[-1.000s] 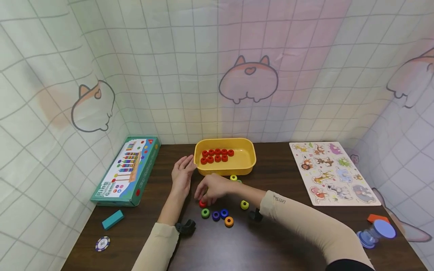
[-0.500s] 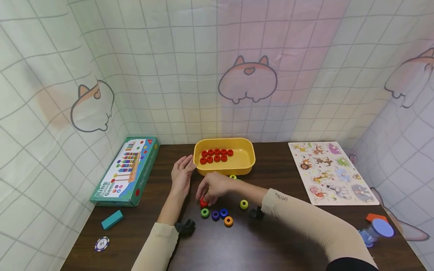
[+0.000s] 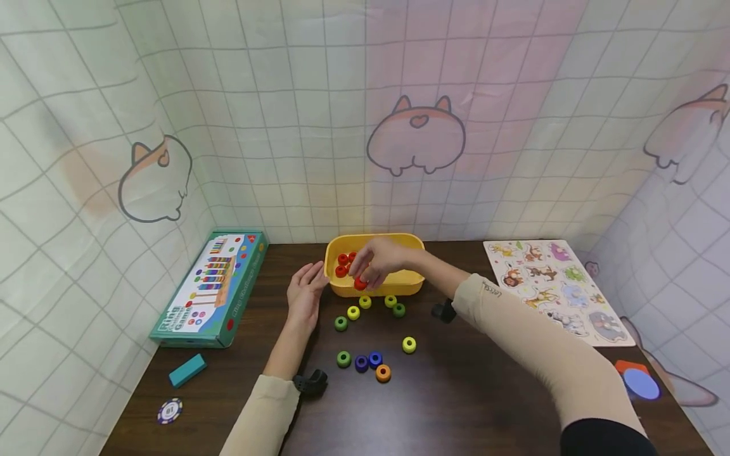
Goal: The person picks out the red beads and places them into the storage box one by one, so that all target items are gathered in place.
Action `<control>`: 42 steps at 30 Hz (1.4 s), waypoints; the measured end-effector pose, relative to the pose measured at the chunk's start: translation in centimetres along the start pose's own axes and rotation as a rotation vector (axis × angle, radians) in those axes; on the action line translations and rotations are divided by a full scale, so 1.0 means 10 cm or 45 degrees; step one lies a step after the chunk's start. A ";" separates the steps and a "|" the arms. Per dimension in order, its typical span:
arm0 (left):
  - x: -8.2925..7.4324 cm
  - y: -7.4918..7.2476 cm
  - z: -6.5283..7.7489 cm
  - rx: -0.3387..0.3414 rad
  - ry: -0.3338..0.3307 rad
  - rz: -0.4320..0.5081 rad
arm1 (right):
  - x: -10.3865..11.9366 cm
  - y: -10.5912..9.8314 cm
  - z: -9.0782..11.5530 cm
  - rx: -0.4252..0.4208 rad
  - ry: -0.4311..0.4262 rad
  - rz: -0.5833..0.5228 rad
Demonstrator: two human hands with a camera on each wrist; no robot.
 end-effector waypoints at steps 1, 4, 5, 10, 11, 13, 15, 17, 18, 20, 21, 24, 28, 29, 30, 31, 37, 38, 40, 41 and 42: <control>0.00 0.00 0.00 -0.001 0.005 0.002 | -0.05 -0.07 -0.01 -0.008 0.027 -0.005; 0.00 0.00 0.00 0.000 0.013 0.005 | -0.24 -0.24 -0.07 -0.039 0.110 -0.027; 0.00 0.00 0.00 0.003 0.015 0.007 | -0.31 -0.28 -0.09 -0.053 0.139 -0.030; 0.05 0.02 0.02 0.012 -0.001 0.020 | -0.65 -0.40 -0.12 -0.125 0.260 0.004; 0.06 0.02 0.03 0.012 -0.007 0.020 | -0.71 -0.41 -0.12 -0.139 0.283 0.014; 0.09 0.03 0.04 0.012 -0.022 0.017 | -0.81 -0.42 -0.11 -0.160 0.321 0.037; 0.10 0.04 0.04 0.018 -0.030 0.013 | -0.89 -0.41 -0.09 -0.186 0.353 0.048; 0.10 0.05 0.04 0.021 -0.029 0.001 | -0.95 -0.40 -0.09 -0.207 0.378 0.070; 0.09 0.05 0.04 0.022 -0.025 -0.001 | -0.96 -0.38 -0.10 -0.217 0.387 0.082; 0.08 0.05 0.04 0.026 -0.019 -0.002 | -0.99 -0.36 -0.11 -0.238 0.400 0.085; 0.08 0.05 0.04 0.025 -0.018 -0.002 | -1.01 -0.35 -0.12 -0.246 0.406 0.080; 0.07 0.04 0.04 0.026 -0.028 -0.012 | -1.05 -0.29 -0.13 -0.263 0.414 0.041; 0.05 0.02 0.03 0.028 -0.048 -0.028 | -1.10 -0.23 -0.13 -0.301 0.412 -0.002; 0.04 0.01 0.03 0.030 -0.046 -0.029 | -1.10 -0.22 -0.13 -0.311 0.405 0.009; 0.03 0.01 0.02 0.030 -0.043 -0.028 | -1.10 -0.22 -0.13 -0.322 0.398 0.030; 0.01 0.00 0.02 0.031 -0.040 -0.026 | -1.10 -0.21 -0.13 -0.333 0.394 0.049; -0.05 -0.04 -0.01 0.029 -0.032 -0.028 | -0.99 -0.21 -0.11 -0.356 0.365 0.216; -0.06 -0.04 -0.01 0.026 -0.034 -0.034 | -0.96 -0.21 -0.09 -0.360 0.353 0.241; -0.08 -0.06 -0.02 0.023 -0.038 -0.040 | -0.90 -0.21 -0.05 -0.372 0.324 0.260; -0.10 -0.07 -0.02 0.025 -0.040 -0.047 | -0.87 -0.21 -0.02 -0.381 0.299 0.244; -0.12 -0.08 -0.03 0.023 -0.045 -0.053 | -0.83 -0.21 0.00 -0.395 0.272 0.233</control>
Point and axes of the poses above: each hand's wrist, its own z-axis away from the middle knuckle, its own y-axis out of the palm, x = y × z, the point moved 5 cm from there along -z, towards the middle knuckle, and after that the axes turned 15 degrees about z, right-handed, at the moved point
